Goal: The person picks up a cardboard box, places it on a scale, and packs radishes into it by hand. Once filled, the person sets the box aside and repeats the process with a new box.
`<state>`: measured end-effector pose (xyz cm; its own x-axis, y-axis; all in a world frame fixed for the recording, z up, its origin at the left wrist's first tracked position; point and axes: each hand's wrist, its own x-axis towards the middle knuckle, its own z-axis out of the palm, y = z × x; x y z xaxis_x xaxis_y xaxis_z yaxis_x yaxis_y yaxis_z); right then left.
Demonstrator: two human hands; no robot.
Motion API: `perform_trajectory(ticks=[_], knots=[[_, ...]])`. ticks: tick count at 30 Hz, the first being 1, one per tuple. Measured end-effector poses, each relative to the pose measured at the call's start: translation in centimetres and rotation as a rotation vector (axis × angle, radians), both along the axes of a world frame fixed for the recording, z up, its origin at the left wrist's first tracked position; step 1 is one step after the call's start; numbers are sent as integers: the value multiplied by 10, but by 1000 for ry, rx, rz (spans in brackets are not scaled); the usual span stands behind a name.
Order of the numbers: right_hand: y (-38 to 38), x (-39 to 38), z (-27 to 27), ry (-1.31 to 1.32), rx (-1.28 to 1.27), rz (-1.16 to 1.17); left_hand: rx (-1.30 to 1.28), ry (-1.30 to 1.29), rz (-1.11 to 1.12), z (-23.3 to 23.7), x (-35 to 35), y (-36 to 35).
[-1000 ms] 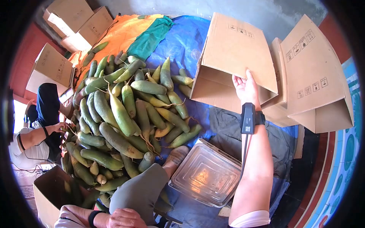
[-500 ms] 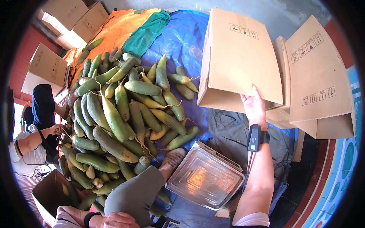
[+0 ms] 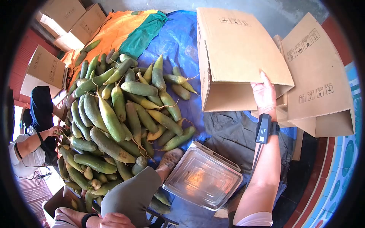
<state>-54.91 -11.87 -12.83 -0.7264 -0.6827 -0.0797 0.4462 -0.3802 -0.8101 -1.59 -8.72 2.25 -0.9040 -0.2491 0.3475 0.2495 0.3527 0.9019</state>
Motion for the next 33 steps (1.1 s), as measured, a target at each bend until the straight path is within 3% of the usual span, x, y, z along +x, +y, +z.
perform_trajectory(ticks=[5,7,8,11,15,22,27,30,33], knots=[[-1,-20,-25,66,52,29,-11,-36,-19,0,-2,-2],[0,-29,-53,-53,51,306,-22,-32,-16,1,-5,-2],[-5,-10,-46,-80,96,159,-28,-30,-12,1,-6,-2],[-9,3,-47,-149,51,42,-29,-28,-5,1,-9,0],[0,14,-73,-164,49,173,-22,-28,-20,1,-11,0],[13,84,-23,-150,152,90,-19,-13,-13,0,-8,2],[53,92,-26,-136,193,100,-5,2,-7,0,-8,3],[69,72,-44,-346,181,31,2,12,-9,0,-9,1],[61,76,-44,-373,166,-33,-7,17,-13,0,-10,1]])
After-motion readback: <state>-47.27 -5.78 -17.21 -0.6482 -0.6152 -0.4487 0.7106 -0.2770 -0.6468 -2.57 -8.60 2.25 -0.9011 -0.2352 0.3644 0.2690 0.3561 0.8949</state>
